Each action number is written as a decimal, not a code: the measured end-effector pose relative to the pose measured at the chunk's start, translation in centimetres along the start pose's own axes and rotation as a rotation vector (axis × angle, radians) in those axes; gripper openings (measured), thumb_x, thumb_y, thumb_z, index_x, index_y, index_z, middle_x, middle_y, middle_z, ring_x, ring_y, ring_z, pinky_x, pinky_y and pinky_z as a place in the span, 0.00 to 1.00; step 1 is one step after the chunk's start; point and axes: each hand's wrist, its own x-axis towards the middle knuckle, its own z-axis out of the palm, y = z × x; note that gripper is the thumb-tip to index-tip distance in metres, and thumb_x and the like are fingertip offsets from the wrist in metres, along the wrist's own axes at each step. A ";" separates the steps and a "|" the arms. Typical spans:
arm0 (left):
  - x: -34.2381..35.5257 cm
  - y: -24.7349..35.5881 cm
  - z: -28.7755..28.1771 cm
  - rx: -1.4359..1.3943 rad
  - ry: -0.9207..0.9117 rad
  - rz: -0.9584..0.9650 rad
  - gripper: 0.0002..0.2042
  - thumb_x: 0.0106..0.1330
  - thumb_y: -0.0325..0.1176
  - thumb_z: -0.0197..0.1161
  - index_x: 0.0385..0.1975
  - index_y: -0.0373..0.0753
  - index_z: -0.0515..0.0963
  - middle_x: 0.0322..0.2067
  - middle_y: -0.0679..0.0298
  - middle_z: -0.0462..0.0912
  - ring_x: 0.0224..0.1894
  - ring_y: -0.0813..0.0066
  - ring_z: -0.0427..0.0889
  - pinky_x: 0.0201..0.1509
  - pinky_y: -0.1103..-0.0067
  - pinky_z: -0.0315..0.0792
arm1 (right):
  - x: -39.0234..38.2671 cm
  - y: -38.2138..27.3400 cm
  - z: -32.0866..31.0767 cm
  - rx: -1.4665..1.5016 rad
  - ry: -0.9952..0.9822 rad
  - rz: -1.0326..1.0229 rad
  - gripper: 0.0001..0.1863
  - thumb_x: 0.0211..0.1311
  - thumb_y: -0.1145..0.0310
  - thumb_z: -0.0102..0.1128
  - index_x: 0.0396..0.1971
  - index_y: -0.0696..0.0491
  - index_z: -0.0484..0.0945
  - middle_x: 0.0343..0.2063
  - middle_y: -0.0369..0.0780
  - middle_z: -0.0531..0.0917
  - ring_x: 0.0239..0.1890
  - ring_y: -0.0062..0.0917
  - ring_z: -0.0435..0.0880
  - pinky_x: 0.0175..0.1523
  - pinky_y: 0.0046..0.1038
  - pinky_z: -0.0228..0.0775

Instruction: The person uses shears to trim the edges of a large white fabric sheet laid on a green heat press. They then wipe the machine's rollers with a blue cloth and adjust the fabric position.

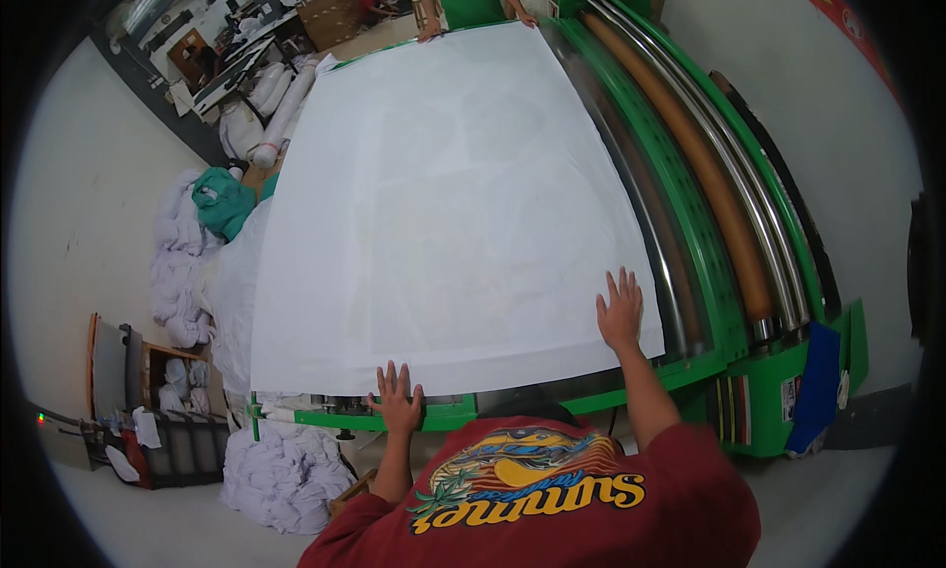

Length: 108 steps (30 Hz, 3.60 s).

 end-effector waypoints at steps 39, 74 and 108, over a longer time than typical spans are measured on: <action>4.0 15.5 3.4 -0.008 -0.165 -0.003 0.39 0.90 0.60 0.57 0.97 0.65 0.59 1.00 0.54 0.38 1.00 0.41 0.34 0.85 0.16 0.38 | 2.8 12.3 -3.3 -0.106 -0.135 -0.022 0.40 0.93 0.47 0.58 0.97 0.36 0.59 0.98 0.40 0.53 0.98 0.49 0.49 0.98 0.60 0.41; -0.7 35.6 9.1 0.067 -0.222 -0.062 0.38 0.92 0.64 0.52 0.98 0.69 0.54 1.00 0.58 0.35 1.00 0.43 0.31 0.86 0.17 0.37 | 6.2 33.9 -7.7 -0.099 -0.134 0.019 0.40 0.92 0.41 0.59 0.95 0.32 0.63 0.97 0.38 0.57 0.98 0.43 0.51 0.99 0.56 0.41; -1.0 35.4 9.4 0.004 -0.138 -0.026 0.39 0.90 0.66 0.55 0.97 0.71 0.57 1.00 0.57 0.37 1.00 0.43 0.35 0.86 0.16 0.37 | 6.8 22.5 -5.8 0.028 -0.055 -0.106 0.42 0.87 0.46 0.64 0.89 0.55 0.71 0.94 0.53 0.58 0.97 0.52 0.51 0.96 0.61 0.45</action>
